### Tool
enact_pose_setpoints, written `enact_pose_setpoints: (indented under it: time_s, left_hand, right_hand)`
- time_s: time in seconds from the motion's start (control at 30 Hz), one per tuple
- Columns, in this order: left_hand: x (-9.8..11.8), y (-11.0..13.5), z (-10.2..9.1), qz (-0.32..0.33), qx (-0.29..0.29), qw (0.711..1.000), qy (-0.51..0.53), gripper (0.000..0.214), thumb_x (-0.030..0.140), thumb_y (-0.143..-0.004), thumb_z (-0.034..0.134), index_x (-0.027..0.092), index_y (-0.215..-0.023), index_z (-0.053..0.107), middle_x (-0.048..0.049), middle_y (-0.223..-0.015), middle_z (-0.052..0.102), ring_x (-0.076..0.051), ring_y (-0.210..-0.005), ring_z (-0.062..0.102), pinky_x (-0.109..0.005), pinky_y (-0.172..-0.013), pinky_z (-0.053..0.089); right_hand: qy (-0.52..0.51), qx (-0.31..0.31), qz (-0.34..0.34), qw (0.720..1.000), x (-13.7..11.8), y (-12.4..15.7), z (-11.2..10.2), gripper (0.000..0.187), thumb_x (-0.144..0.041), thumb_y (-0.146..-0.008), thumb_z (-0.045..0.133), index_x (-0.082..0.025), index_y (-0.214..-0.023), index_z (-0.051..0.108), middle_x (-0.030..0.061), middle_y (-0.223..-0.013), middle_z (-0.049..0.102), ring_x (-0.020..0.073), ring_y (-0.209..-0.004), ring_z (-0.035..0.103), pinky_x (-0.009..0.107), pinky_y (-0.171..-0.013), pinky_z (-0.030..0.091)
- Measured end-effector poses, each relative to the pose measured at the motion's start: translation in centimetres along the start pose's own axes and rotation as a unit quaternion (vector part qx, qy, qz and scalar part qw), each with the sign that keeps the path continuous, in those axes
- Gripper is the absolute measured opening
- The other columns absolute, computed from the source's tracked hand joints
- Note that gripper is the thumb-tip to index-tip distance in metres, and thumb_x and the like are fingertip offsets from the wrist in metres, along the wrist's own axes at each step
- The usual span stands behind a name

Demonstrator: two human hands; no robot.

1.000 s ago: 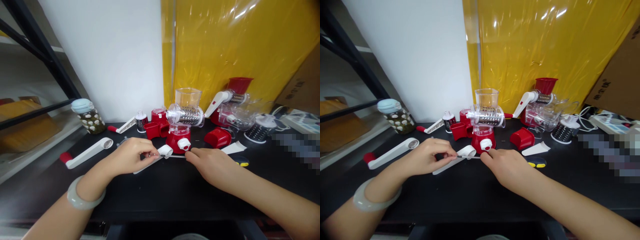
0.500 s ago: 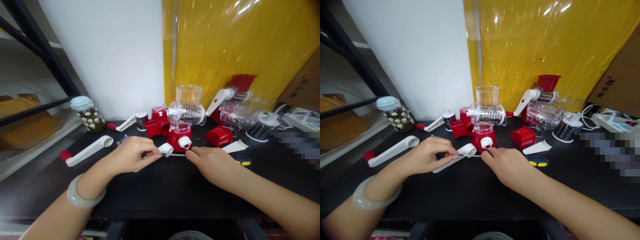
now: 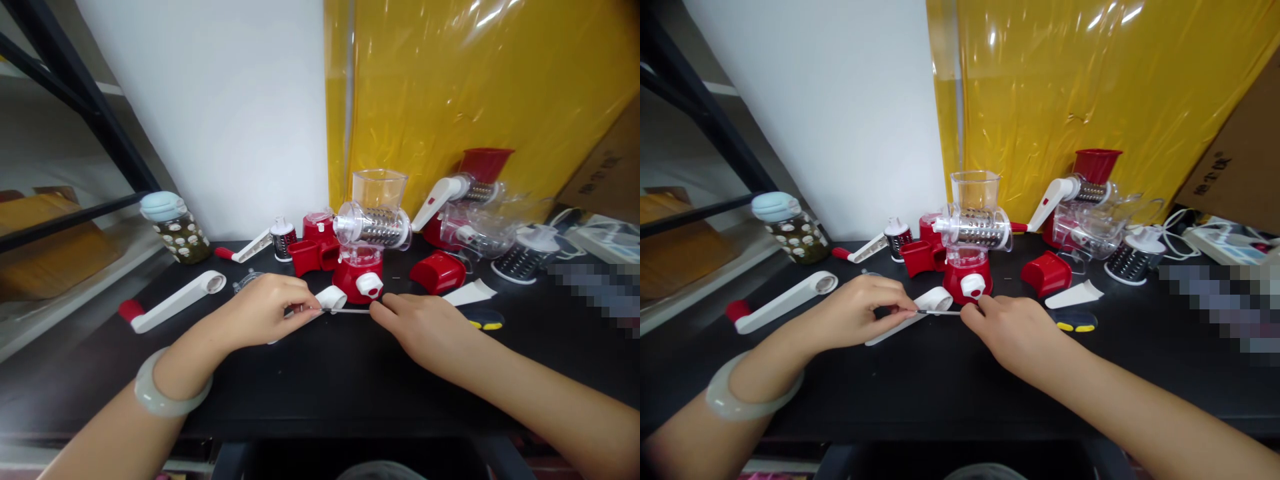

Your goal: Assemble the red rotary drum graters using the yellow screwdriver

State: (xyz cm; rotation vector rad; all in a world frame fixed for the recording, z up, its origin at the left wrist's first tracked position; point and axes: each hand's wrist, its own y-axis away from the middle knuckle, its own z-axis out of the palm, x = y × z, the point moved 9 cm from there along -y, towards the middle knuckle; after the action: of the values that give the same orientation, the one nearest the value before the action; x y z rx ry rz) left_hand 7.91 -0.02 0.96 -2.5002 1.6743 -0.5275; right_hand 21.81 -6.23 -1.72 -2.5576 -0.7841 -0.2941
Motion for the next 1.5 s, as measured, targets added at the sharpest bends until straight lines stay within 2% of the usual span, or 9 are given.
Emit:
enact_pose_setpoints:
  time_s: [0.17, 0.47, 0.7, 0.9, 1.07, 1.3, 1.5]
  left_hand:
    - [0.03, -0.09, -0.03, 0.004, 0.007, 1.000, 0.001, 0.019, 0.026, -0.095, 0.056, 0.018, -0.094, 0.073, -0.0043, -0.082, 0.072, -0.013, -0.071, 0.066, -0.024, -0.066, 0.046]
    - [0.19, 0.21, -0.09, 0.022, 0.052, 0.998, -0.008, 0.016, 0.025, -0.094, 0.059, 0.019, -0.092, 0.074, -0.0033, -0.079, 0.073, -0.013, -0.069, 0.067, -0.023, -0.065, 0.047]
    - [0.38, -0.02, 0.09, 0.020, 0.063, 0.998, -0.004, 0.017, 0.024, -0.095, 0.058, 0.019, -0.092, 0.073, -0.0037, -0.079, 0.073, -0.013, -0.069, 0.066, -0.023, -0.064, 0.046]
    - [0.53, -0.13, 0.23, -0.009, 0.017, 0.999, -0.048, 0.021, 0.028, -0.096, 0.054, 0.020, -0.094, 0.074, -0.0034, -0.082, 0.072, -0.014, -0.071, 0.067, -0.024, -0.066, 0.046]
    - [0.11, -0.11, 0.31, -0.012, 0.010, 0.999, -0.047, 0.020, 0.030, -0.096, 0.056, 0.021, -0.099, 0.074, -0.0033, -0.083, 0.072, -0.015, -0.072, 0.066, -0.025, -0.066, 0.047]
    - [0.41, 0.15, -0.14, 0.014, 0.041, 0.998, -0.048, 0.019, 0.029, -0.095, 0.058, 0.020, -0.098, 0.074, -0.0039, -0.083, 0.073, -0.015, -0.074, 0.068, -0.024, -0.068, 0.048]
    - [0.66, 0.09, -0.36, 0.028, 0.054, 0.997, -0.048, 0.018, 0.028, -0.095, 0.059, 0.020, -0.096, 0.074, -0.0043, -0.081, 0.074, -0.015, -0.072, 0.068, -0.024, -0.067, 0.049]
  right_hand:
    - [0.012, 0.020, 0.000, 1.000, -0.05, -0.03, -0.38, 0.026, -0.001, -0.078, 0.050, -0.021, -0.095, 0.055, -0.0001, -0.077, 0.063, 0.0158, -0.061, 0.061, 0.030, -0.052, 0.021]
    - [0.013, 0.069, -0.010, 0.997, -0.35, 0.30, -0.81, 0.032, -0.001, -0.074, 0.049, -0.019, -0.099, 0.058, -0.0008, -0.076, 0.063, 0.0152, -0.060, 0.057, 0.030, -0.053, 0.025]
    - [0.013, 0.067, 0.000, 0.998, -0.31, 0.87, -0.47, 0.034, 0.000, -0.073, 0.047, -0.018, -0.100, 0.059, 0.0000, -0.075, 0.062, 0.0144, -0.061, 0.053, 0.030, -0.055, 0.025]
    - [0.010, 0.044, 0.003, 0.999, -0.10, 0.68, -0.03, 0.032, 0.000, -0.076, 0.050, -0.018, -0.100, 0.060, 0.0005, -0.075, 0.062, 0.0139, -0.061, 0.053, 0.030, -0.055, 0.024]
    - [0.009, 0.041, 0.009, 0.999, -0.04, 0.59, -0.23, 0.032, 0.000, -0.074, 0.050, -0.019, -0.098, 0.060, 0.0000, -0.075, 0.062, 0.0141, -0.061, 0.055, 0.030, -0.055, 0.025]
    - [0.013, 0.064, 0.005, 0.998, -0.08, 0.92, -0.61, 0.033, 0.000, -0.074, 0.049, -0.018, -0.099, 0.060, 0.0001, -0.075, 0.061, 0.0142, -0.060, 0.054, 0.030, -0.055, 0.026]
    - [0.009, 0.051, 0.008, 0.999, 0.00, 0.74, -0.33, 0.031, 0.000, -0.074, 0.051, -0.019, -0.098, 0.060, 0.0002, -0.075, 0.061, 0.0137, -0.061, 0.054, 0.030, -0.055, 0.026]
